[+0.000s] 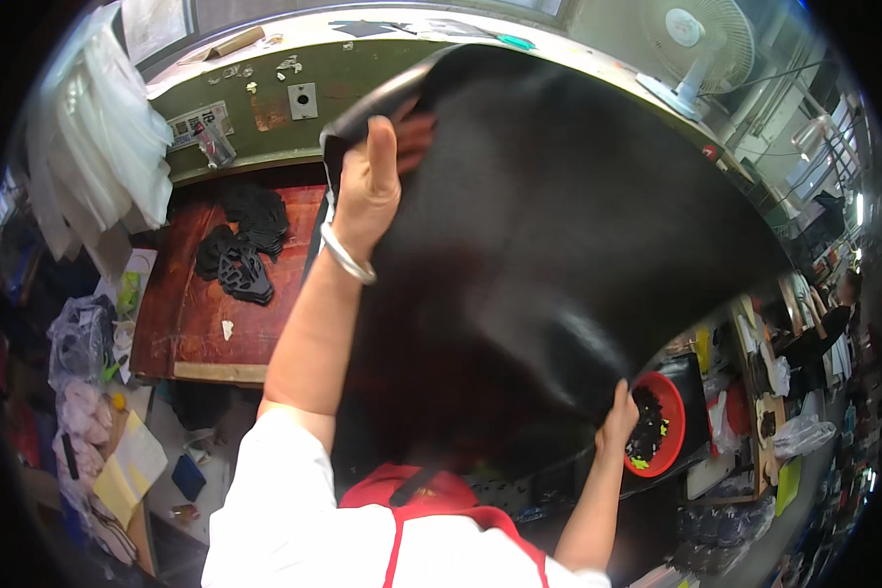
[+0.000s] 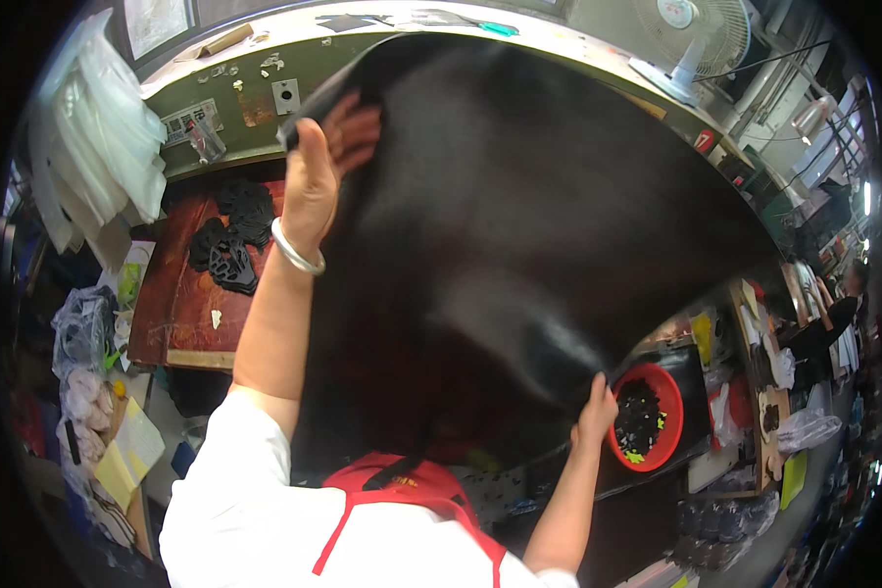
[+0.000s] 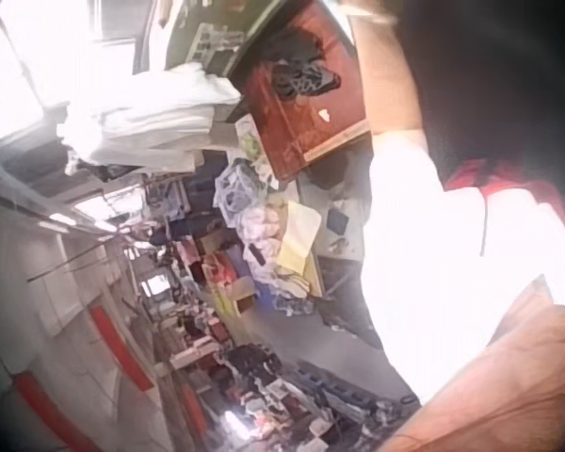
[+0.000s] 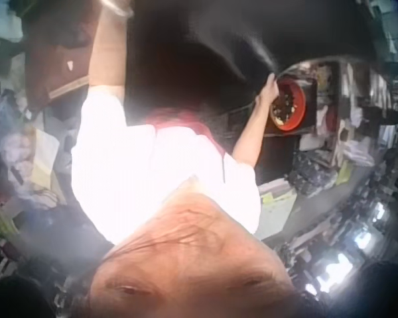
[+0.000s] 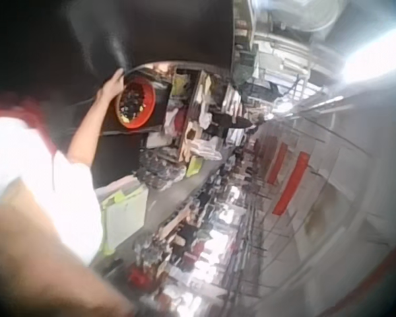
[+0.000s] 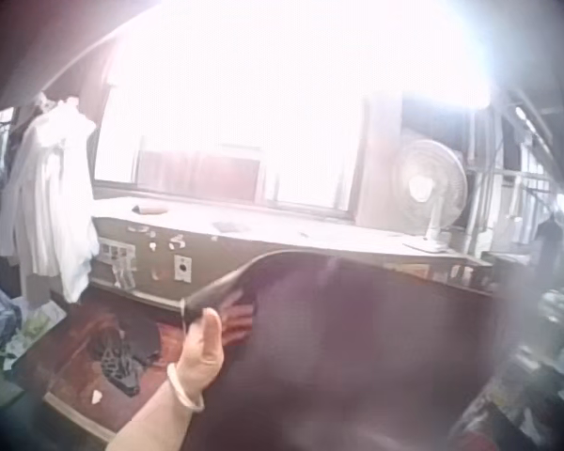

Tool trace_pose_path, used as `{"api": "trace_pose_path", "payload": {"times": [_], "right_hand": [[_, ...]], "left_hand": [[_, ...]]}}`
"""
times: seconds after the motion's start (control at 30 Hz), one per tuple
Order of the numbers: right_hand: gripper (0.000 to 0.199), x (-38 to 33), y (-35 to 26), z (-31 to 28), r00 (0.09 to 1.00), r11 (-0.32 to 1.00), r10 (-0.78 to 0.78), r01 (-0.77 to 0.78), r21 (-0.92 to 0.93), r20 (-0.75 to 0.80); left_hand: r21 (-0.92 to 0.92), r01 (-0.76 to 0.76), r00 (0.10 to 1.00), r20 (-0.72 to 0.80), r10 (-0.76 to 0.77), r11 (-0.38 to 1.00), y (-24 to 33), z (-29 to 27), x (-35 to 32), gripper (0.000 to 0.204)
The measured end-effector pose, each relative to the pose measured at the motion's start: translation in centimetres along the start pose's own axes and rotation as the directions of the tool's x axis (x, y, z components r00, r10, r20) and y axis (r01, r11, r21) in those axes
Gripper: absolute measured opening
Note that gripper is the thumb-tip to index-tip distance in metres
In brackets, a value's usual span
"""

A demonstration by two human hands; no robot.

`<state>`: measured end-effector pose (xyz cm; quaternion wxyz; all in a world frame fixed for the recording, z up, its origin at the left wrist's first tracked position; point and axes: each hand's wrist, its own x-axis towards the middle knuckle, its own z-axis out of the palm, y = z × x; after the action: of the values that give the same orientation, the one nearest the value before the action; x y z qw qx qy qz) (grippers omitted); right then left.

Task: The person places black rubber sheets onto a hydraulic press, aligns them with a white shoe sole mold, and presses the machine to cut out multiple sole shapes. The person removes the cut pieces and places them into a red bin, repeating the process with new sheets.

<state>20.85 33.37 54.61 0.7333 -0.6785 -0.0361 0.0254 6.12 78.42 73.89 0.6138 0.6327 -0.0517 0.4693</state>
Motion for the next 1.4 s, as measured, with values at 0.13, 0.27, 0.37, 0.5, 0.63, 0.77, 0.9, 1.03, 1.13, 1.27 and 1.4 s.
{"api": "trace_pose_path", "payload": {"times": [0.13,0.27,0.37,0.5,0.63,0.77,0.9,1.03,1.13,1.27,1.4], "right_hand": [[0.041,6.0,2.2,5.4,0.994,0.943,0.057,-0.086,-0.321,-0.097],[0.03,7.5,3.0,5.5,0.998,0.934,0.061,-0.049,-0.353,0.023],[0.024,9.3,1.4,6.6,0.992,0.883,0.122,-0.095,-0.459,0.028],[0.034,18.4,-1.1,15.7,0.98,0.936,-0.134,0.173,-0.306,0.143],[0.032,29.9,-1.1,26.9,0.993,0.952,0.056,-0.083,0.293,0.101],[0.051,29.9,0.2,23.0,0.944,0.95,-0.224,0.267,-0.163,0.242],[0.072,22.7,1.9,10.5,0.847,0.32,-0.502,0.372,-0.871,0.178],[0.1,19.3,2.8,4.1,0.976,0.297,-0.215,0.102,-0.949,0.038],[0.106,18.8,2.8,3.7,0.976,0.361,-0.153,0.202,-0.91,0.156],[0.11,18.2,2.6,4.4,0.96,0.236,-0.168,0.259,-0.937,0.223],[0.108,18.4,1.1,3.7,0.972,0.452,-0.085,0.233,-0.861,0.219]], "left_hand": [[0.991,0.049,0.961,-0.012,-0.276,0.128,-3.9,-8.0,-9.4,0.055],[0.885,0.464,0.729,-0.414,-0.546,-0.052,-4.3,-14.2,-21.6,0.045],[0.702,0.689,0.666,-0.511,-0.543,0.184,-3.6,-14.9,-24.8,0.034],[0.619,0.737,0.662,-0.576,-0.48,0.274,-6.7,-15.7,-17.4,0.04],[0.56,0.747,0.664,-0.659,-0.354,0.358,-12.5,-16.5,-6.8,0.058],[0.936,0.253,0.923,-0.158,-0.351,0.244,-15.2,-8.5,-8.4,0.053],[0.991,0.044,0.794,-0.113,-0.597,-0.128,-16.7,-1.4,-13.1,0.068],[0.968,0.048,0.791,-0.186,-0.583,-0.245,-20.9,-2.8,-7.9,0.069],[0.924,0.096,0.8,-0.294,-0.524,-0.371,-25.1,-3.6,-0.5,0.061],[0.963,0.085,0.86,-0.202,-0.469,-0.257,-28.2,1.2,2.2,0.052],[0.959,0.029,0.745,-0.209,-0.634,-0.281,-28.6,6.2,-0.6,0.056]]}}
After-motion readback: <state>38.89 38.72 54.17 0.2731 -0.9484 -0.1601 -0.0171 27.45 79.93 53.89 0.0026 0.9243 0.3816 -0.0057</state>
